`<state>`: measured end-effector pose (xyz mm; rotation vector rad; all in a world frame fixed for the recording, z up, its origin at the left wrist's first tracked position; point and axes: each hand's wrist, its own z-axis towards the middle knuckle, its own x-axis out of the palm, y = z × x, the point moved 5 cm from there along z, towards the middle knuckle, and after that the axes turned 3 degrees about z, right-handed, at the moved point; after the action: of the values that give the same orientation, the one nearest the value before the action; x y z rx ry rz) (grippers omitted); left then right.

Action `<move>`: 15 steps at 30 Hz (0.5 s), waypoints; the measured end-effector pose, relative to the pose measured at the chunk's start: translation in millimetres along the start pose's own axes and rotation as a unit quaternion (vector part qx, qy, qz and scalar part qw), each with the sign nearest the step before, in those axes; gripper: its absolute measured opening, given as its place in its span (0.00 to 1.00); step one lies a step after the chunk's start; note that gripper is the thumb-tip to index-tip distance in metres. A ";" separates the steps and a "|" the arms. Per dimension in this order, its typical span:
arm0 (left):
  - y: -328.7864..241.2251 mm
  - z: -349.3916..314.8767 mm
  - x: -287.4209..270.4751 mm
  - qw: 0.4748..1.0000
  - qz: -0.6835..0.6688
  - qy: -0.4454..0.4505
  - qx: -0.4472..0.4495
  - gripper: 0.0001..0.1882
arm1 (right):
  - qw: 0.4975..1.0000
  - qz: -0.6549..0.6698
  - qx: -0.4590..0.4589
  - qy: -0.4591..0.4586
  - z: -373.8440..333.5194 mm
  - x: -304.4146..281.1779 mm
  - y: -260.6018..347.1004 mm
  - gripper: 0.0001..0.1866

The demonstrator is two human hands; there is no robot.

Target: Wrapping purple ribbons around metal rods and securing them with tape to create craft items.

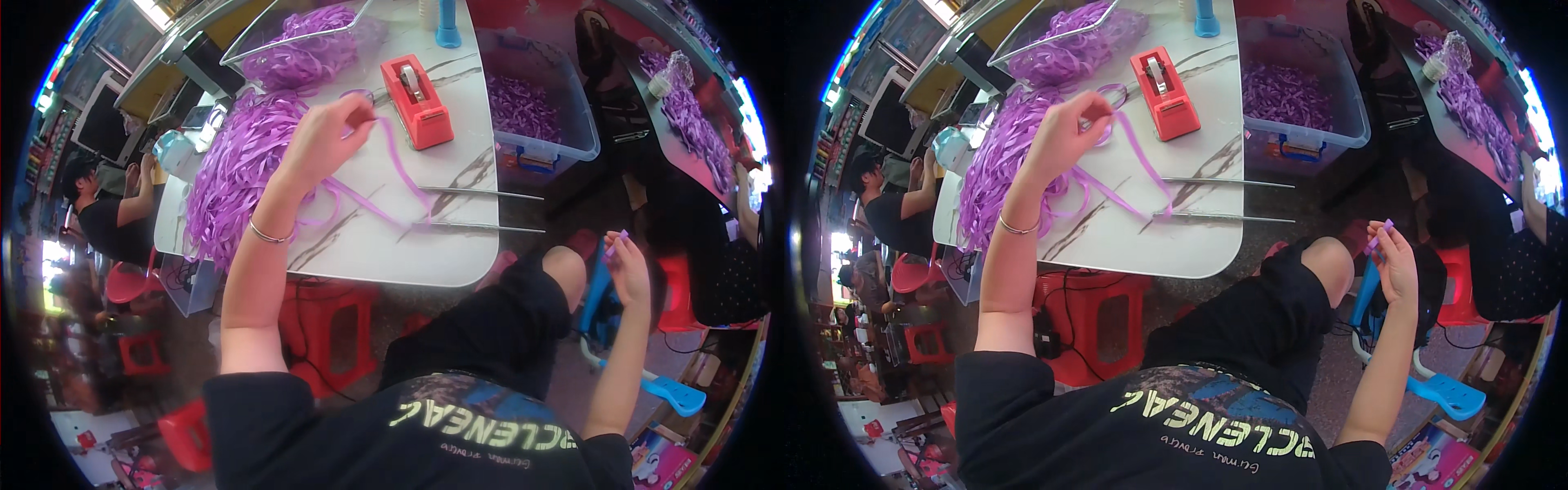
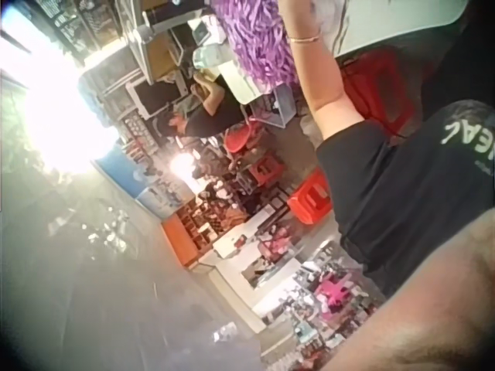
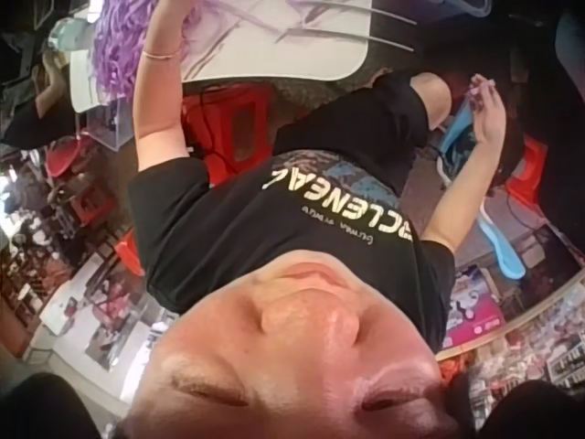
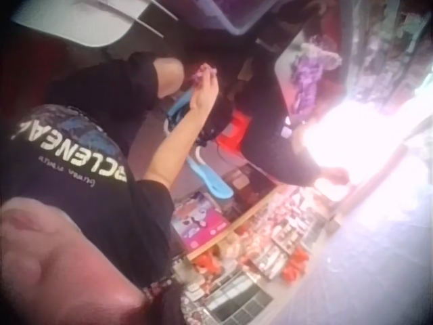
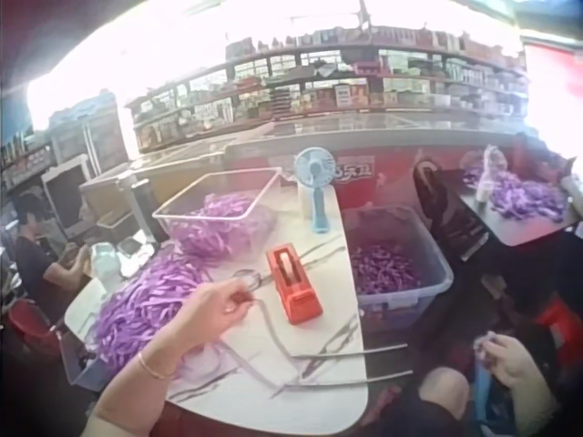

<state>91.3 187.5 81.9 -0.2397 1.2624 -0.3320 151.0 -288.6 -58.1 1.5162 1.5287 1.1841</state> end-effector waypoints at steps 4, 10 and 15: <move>-59.7 14.2 -11.2 0.923 -0.346 -0.039 0.161 0.05 | 0.997 -0.077 -0.023 0.007 -1.8 25.0 8.0 0.13; -134.7 -18.5 -27.1 0.660 -0.704 0.202 0.165 0.05 | 0.973 -0.204 -0.045 0.102 -0.5 51.8 14.7 0.12; -193.9 -58.7 28.4 0.724 -0.547 0.364 0.210 0.08 | 0.965 -0.233 -0.016 0.118 14.8 78.1 17.7 0.11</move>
<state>20.9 -2.7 108.7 -0.4786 1.6430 -1.8785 163.5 -211.0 -36.6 0.9385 1.8814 1.1234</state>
